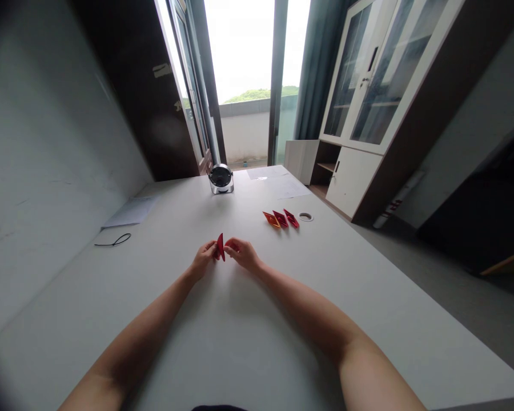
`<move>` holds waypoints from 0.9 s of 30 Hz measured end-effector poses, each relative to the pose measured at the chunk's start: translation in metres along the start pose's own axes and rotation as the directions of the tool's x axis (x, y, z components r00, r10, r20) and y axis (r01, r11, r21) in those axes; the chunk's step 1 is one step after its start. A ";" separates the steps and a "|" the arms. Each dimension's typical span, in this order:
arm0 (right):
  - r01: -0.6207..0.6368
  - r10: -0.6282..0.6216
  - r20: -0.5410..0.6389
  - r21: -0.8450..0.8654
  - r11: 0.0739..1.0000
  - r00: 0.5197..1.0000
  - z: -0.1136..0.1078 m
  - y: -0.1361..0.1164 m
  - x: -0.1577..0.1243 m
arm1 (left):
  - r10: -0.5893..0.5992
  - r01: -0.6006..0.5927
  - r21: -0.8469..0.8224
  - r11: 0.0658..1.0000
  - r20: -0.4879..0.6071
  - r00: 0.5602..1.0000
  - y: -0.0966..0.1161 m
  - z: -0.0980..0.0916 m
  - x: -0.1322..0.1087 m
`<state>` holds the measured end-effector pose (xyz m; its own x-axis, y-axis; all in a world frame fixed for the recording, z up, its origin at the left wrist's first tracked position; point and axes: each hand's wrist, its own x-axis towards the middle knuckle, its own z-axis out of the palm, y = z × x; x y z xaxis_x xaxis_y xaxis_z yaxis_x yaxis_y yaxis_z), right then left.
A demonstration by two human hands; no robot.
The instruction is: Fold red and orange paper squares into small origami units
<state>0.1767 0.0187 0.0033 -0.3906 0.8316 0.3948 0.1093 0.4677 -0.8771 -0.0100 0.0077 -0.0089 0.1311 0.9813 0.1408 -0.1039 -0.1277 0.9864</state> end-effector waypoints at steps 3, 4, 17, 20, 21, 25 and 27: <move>0.003 -0.005 -0.033 -0.033 0.999 0.999 -0.001 -0.001 0.000 | 0.005 -0.005 -0.001 1.000 -0.012 1.000 0.000 0.001 0.000; 0.002 -0.004 -0.050 -0.042 0.999 0.999 -0.001 0.000 0.000 | 0.007 -0.007 0.001 1.000 -0.010 1.000 0.000 0.001 0.000; -0.061 0.029 -0.182 -0.176 0.982 0.983 0.001 0.009 0.001 | 0.036 -0.039 0.151 0.988 0.020 0.999 0.001 0.010 -0.004; -0.082 0.036 -0.195 -0.238 0.968 0.980 -0.002 0.004 0.000 | 0.081 -0.081 0.206 0.975 0.012 0.997 0.003 0.012 -0.006; -0.083 0.035 -0.188 -0.249 0.965 0.981 -0.003 0.002 -0.001 | 0.091 -0.094 0.237 0.967 0.021 0.996 0.004 0.013 -0.007; -0.067 0.032 -0.153 -0.225 0.972 0.988 -0.004 -0.002 -0.001 | 0.119 -0.127 0.357 0.925 0.043 0.992 0.009 0.016 -0.013; -0.052 0.029 -0.143 -0.161 0.986 0.989 -0.004 -0.002 0.000 | 0.132 -0.138 0.346 0.928 0.041 0.990 0.009 0.017 -0.013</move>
<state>0.1799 0.0188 0.0057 -0.2526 0.8791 0.4041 0.2756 0.4658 -0.8409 0.0040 -0.0090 -0.0002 0.1566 0.9491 0.2732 0.2265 -0.3037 0.9255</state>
